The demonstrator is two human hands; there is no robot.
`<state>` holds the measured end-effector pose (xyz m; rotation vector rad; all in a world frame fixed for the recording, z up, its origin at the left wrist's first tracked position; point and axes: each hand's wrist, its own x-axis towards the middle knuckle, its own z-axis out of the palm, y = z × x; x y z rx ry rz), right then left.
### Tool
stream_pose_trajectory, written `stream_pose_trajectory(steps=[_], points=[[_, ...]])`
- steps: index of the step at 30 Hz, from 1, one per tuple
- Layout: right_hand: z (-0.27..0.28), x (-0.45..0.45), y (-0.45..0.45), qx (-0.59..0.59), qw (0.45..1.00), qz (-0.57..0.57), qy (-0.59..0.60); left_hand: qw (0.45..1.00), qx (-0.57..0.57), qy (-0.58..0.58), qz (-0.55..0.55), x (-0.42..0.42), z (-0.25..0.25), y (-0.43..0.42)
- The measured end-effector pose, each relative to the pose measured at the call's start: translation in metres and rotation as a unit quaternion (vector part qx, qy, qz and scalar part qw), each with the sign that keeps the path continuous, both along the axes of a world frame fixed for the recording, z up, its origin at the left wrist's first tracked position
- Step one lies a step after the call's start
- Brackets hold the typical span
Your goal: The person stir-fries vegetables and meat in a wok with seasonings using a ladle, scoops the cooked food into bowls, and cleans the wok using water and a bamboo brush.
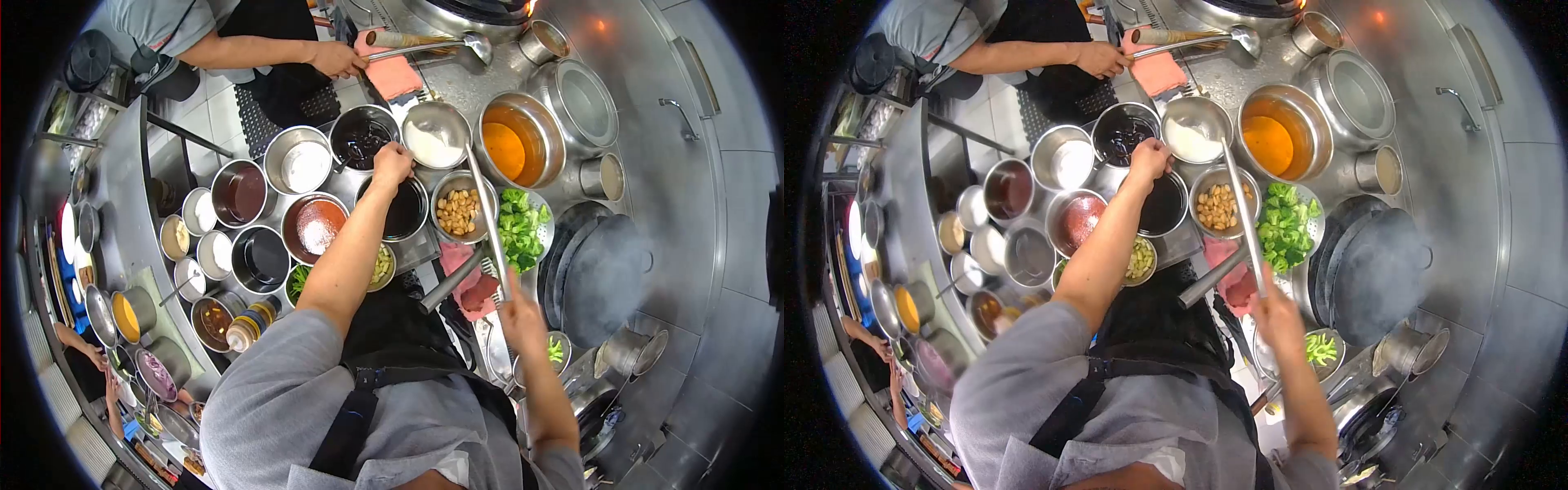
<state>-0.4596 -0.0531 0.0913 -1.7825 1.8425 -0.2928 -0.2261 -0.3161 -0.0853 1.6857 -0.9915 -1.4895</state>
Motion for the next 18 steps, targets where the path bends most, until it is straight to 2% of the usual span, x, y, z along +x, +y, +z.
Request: stream_pose_trajectory(steps=[2,3,5,6,7,8,9,10,12,13,14,16,17,18], points=[[0.025,-0.025,-0.019,0.031,0.981,0.056,0.184,1.0,-0.001,-0.001,-0.005,0.0,-0.004,-0.003],[0.022,-0.026,-0.019,0.031,0.98,0.056,0.188,1.0,-0.004,-0.001,-0.001,0.0,-0.006,-0.004],[0.012,-0.025,-0.016,-0.014,0.993,0.046,0.106,1.0,-0.001,0.019,0.018,-0.001,-0.012,-0.003],[0.012,-0.012,-0.011,0.026,0.997,0.014,0.073,1.0,-0.002,0.022,0.021,-0.002,-0.008,-0.002],[0.031,0.009,-0.015,0.103,0.991,-0.079,-0.019,0.999,-0.002,0.025,0.03,-0.003,-0.004,-0.001],[0.048,0.024,-0.018,0.179,0.962,-0.172,-0.112,0.999,-0.003,0.026,0.036,-0.002,-0.001,-0.001],[0.041,0.022,-0.013,0.169,0.94,-0.204,-0.217,0.999,-0.003,0.024,0.035,-0.001,-0.001,-0.001],[0.039,0.018,-0.009,0.169,0.939,-0.206,-0.218,0.999,-0.001,0.03,0.035,-0.001,-0.001,-0.001],[0.041,0.016,-0.007,0.113,0.989,-0.089,-0.026,0.999,0.003,0.034,0.03,-0.003,-0.001,0.001],[0.029,0.016,-0.006,0.053,0.996,-0.066,-0.016,0.999,-0.001,0.036,0.03,-0.004,-0.001,0.002],[0.025,0.018,-0.005,0.053,0.996,-0.069,-0.018,0.999,-0.007,0.037,0.032,-0.004,-0.001,0.002],[0.021,0.023,-0.004,0.124,0.989,-0.084,-0.014,0.999,-0.006,0.03,0.03,-0.005,0.0,0.001],[0.026,0.018,-0.002,0.153,0.98,-0.114,-0.052,0.999,-0.006,0.025,0.029,-0.004,0.001,0.0],[0.034,0.01,-0.002,0.245,0.94,-0.198,-0.13,0.999,-0.005,0.022,0.028,-0.002,-0.001,0.0]])
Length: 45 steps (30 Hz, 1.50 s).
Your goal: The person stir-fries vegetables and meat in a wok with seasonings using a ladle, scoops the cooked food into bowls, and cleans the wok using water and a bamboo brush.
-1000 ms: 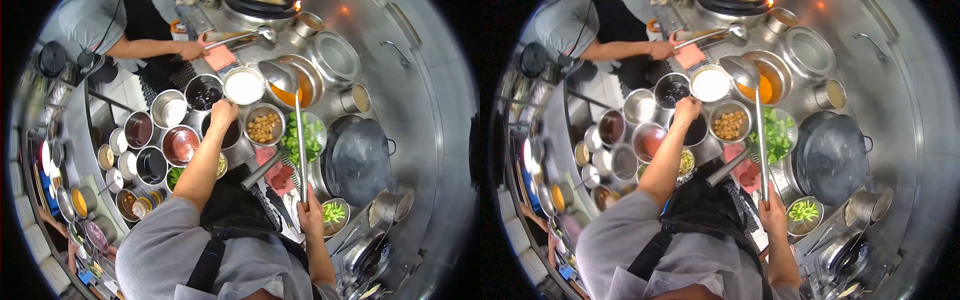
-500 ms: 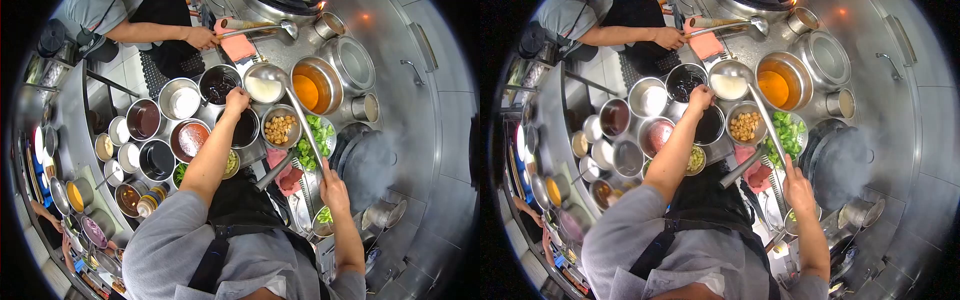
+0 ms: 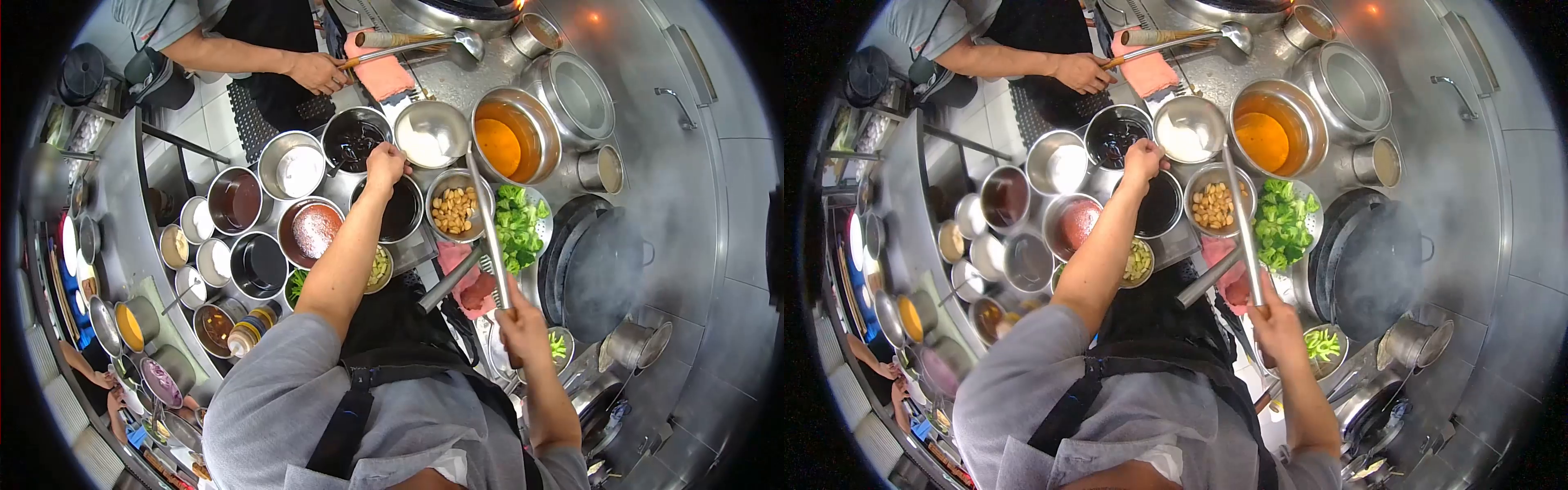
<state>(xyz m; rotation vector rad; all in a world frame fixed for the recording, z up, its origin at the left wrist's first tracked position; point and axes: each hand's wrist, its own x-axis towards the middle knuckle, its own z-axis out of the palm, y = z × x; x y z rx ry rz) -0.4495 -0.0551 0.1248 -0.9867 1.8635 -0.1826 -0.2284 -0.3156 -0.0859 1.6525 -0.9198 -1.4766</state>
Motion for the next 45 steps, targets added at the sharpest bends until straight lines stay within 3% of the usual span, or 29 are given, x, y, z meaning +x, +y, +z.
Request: stream_pose_trajectory(steps=[3,5,6,8,9,10,13,18,20,26,28,33,36,38,45], points=[[-0.004,0.0,0.001,-0.095,0.995,0.018,-0.007,1.0,-0.006,0.008,-0.001,-0.003,-0.003,0.001],[-0.023,0.004,-0.002,-0.152,0.969,0.153,0.123,1.0,-0.007,0.005,0.001,-0.003,0.0,0.001],[-0.022,0.004,0.001,-0.154,0.969,0.151,0.123,1.0,-0.009,0.004,0.0,-0.004,-0.001,-0.001],[-0.017,0.005,0.011,-0.161,0.985,0.06,-0.008,1.0,-0.01,0.02,0.008,-0.002,-0.004,0.0],[-0.006,0.002,0.009,-0.09,0.995,0.0,-0.054,1.0,-0.009,0.017,0.01,-0.002,-0.003,-0.001],[-0.006,0.001,0.007,-0.092,0.994,-0.001,-0.053,1.0,-0.011,0.018,0.009,-0.002,-0.002,-0.003],[-0.02,0.001,0.003,-0.248,0.957,0.127,0.08,1.0,0.005,-0.006,-0.003,-0.003,-0.005,0.001],[-0.01,0.01,0.014,-0.188,0.979,0.07,0.017,1.0,-0.003,-0.007,-0.006,0.0,-0.01,-0.002],[0.013,0.007,0.012,-0.085,0.994,0.061,0.033,1.0,-0.003,-0.007,-0.007,0.0,-0.009,-0.002],[0.003,0.012,0.005,-0.131,0.986,0.066,0.074,1.0,-0.002,-0.011,-0.006,0.0,0.002,0.001],[-0.008,0.015,0.002,-0.207,0.972,0.074,0.088,1.0,0.001,-0.011,-0.007,0.0,0.001,0.0],[-0.031,0.009,-0.003,-0.196,0.98,0.035,0.019,1.0,-0.013,0.005,-0.009,0.0,0.001,0.001],[-0.032,0.004,-0.003,-0.13,0.991,-0.005,-0.044,1.0,-0.018,0.009,-0.007,0.0,-0.002,0.001],[-0.027,0.004,-0.005,-0.106,0.983,-0.063,-0.135,1.0,-0.02,0.009,-0.002,-0.001,-0.003,0.0],[-0.008,0.003,-0.01,-0.067,0.953,-0.147,-0.256,1.0,-0.025,-0.006,-0.007,0.0,-0.002,0.001]])
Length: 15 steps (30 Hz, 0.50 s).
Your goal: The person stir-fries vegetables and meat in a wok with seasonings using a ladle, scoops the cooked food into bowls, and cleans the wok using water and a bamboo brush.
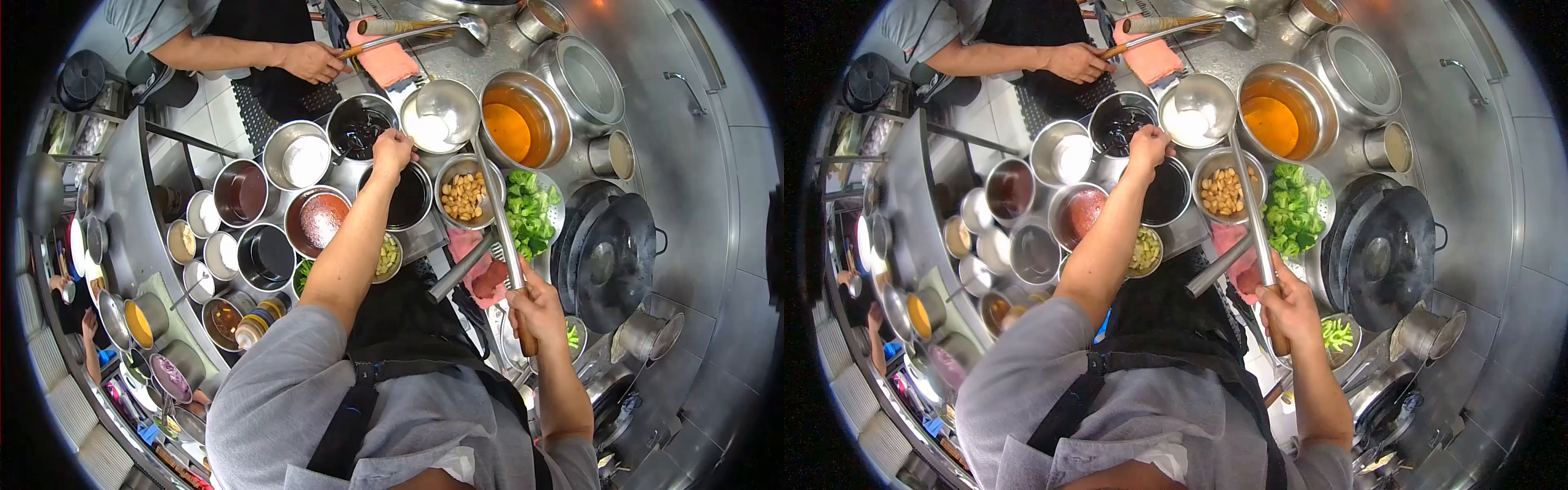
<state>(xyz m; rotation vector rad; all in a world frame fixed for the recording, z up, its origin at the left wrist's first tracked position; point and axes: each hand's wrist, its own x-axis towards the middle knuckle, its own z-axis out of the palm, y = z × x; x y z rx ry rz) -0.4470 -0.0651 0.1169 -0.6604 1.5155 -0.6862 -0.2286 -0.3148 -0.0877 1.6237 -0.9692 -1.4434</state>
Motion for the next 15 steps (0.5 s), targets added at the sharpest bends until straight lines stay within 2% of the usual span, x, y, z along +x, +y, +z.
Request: stream_pose_trajectory(steps=[7,11,13,15], points=[[0.008,0.0,0.009,0.01,1.0,0.001,-0.001,1.0,0.003,0.009,-0.003,0.001,-0.003,-0.001],[0.009,0.004,0.012,-0.02,0.998,-0.032,-0.052,0.999,0.021,0.02,-0.013,0.004,-0.003,0.003],[0.017,0.006,0.013,0.004,0.986,-0.09,-0.138,0.999,0.019,0.023,-0.024,0.009,0.006,0.014],[0.02,0.008,0.013,-0.013,0.983,-0.087,-0.161,1.0,0.0,0.015,-0.005,0.018,0.018,0.032]])
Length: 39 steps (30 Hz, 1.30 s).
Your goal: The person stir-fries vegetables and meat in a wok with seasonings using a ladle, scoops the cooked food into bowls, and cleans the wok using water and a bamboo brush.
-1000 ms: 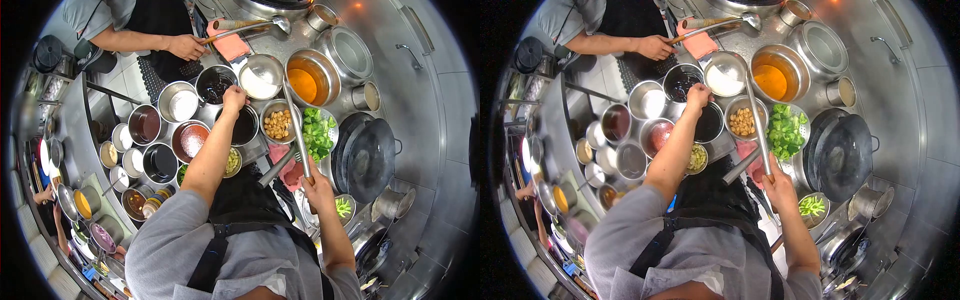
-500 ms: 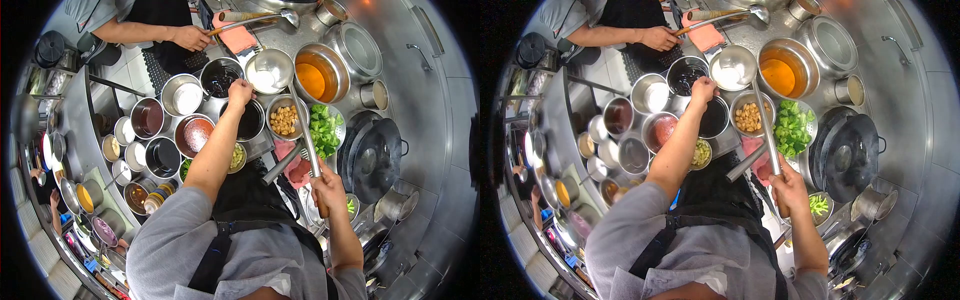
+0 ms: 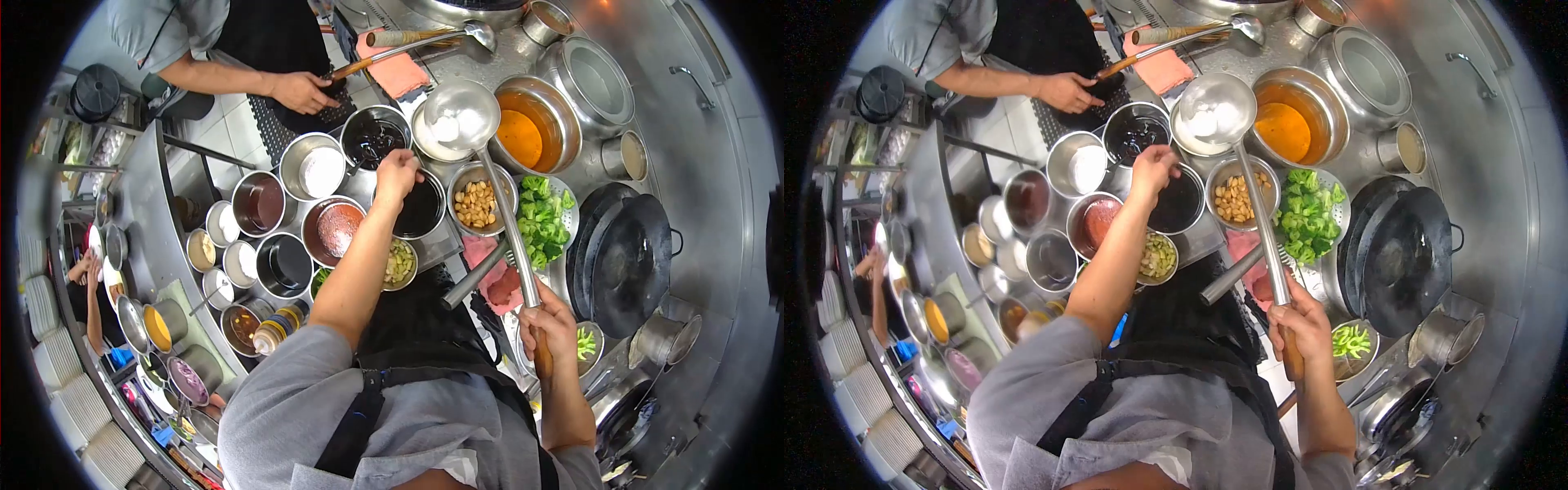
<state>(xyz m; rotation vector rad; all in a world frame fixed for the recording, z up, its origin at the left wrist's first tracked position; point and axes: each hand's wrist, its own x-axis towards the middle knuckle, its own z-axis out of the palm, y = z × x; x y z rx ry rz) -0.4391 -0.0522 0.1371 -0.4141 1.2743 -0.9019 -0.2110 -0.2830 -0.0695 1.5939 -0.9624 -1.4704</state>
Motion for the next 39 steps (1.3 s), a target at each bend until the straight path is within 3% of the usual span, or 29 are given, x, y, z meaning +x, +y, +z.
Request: stream_pose_trajectory(steps=[8,14,16,22,24,25,26,27,29,31,32,33,34,35,36,37,38,39], points=[[0.014,-0.015,0.045,-0.05,0.972,-0.09,-0.209,0.992,-0.022,0.008,-0.124,0.008,0.019,0.089],[0.04,-0.035,0.133,-0.126,0.931,-0.235,-0.251,0.971,-0.045,-0.052,-0.228,0.007,0.029,0.129],[0.044,-0.045,0.169,-0.149,0.918,-0.295,-0.217,0.969,-0.044,-0.065,-0.236,0.002,0.037,0.14],[0.02,-0.115,0.259,-0.128,0.91,-0.395,0.008,0.964,-0.069,-0.138,-0.217,0.009,0.012,0.19],[0.007,-0.146,0.266,-0.064,0.92,-0.348,0.17,0.965,-0.027,-0.18,-0.19,0.01,0.009,0.219],[-0.007,-0.165,0.272,-0.064,0.92,-0.347,0.172,0.975,0.001,-0.164,-0.15,0.009,0.007,0.237],[-0.024,-0.187,0.28,-0.029,0.919,-0.293,0.26,0.954,-0.05,-0.25,-0.157,0.026,-0.034,0.248],[-0.037,-0.207,0.285,0.005,0.908,-0.235,0.347,0.947,-0.038,-0.263,-0.181,0.028,-0.053,0.268],[-0.055,-0.235,0.292,0.018,0.895,-0.203,0.396,0.934,-0.011,-0.26,-0.243,0.012,-0.067,0.312],[-0.059,-0.243,0.295,0.043,0.86,-0.156,0.483,0.869,-0.001,-0.314,-0.383,-0.008,-0.122,0.355],[-0.075,-0.247,0.302,0.048,0.861,-0.152,0.483,0.876,0.077,-0.251,-0.405,-0.053,-0.082,0.38],[-0.099,-0.251,0.31,0.02,0.767,-0.108,0.632,0.866,0.119,-0.205,-0.44,-0.064,-0.143,0.401],[-0.12,-0.253,0.32,-0.009,0.648,-0.058,0.759,0.832,0.174,-0.196,-0.49,-0.106,-0.114,0.415],[-0.132,-0.254,0.327,-0.049,0.639,-0.064,0.765,0.827,0.217,-0.137,-0.5,-0.127,-0.15,0.435],[-0.125,-0.249,0.328,-0.046,0.638,-0.058,0.767,0.821,0.241,-0.12,-0.504,-0.152,-0.176,0.452],[-0.102,-0.237,0.323,0.001,0.797,-0.138,0.588,0.774,0.254,-0.132,-0.564,-0.178,-0.199,0.464],[-0.084,-0.23,0.322,0.054,0.903,-0.21,0.372,0.771,0.263,-0.124,-0.566,-0.199,-0.212,0.479],[-0.078,-0.238,0.32,0.052,0.928,-0.243,0.277,0.79,0.321,-0.064,-0.519,-0.217,-0.223,0.495]])
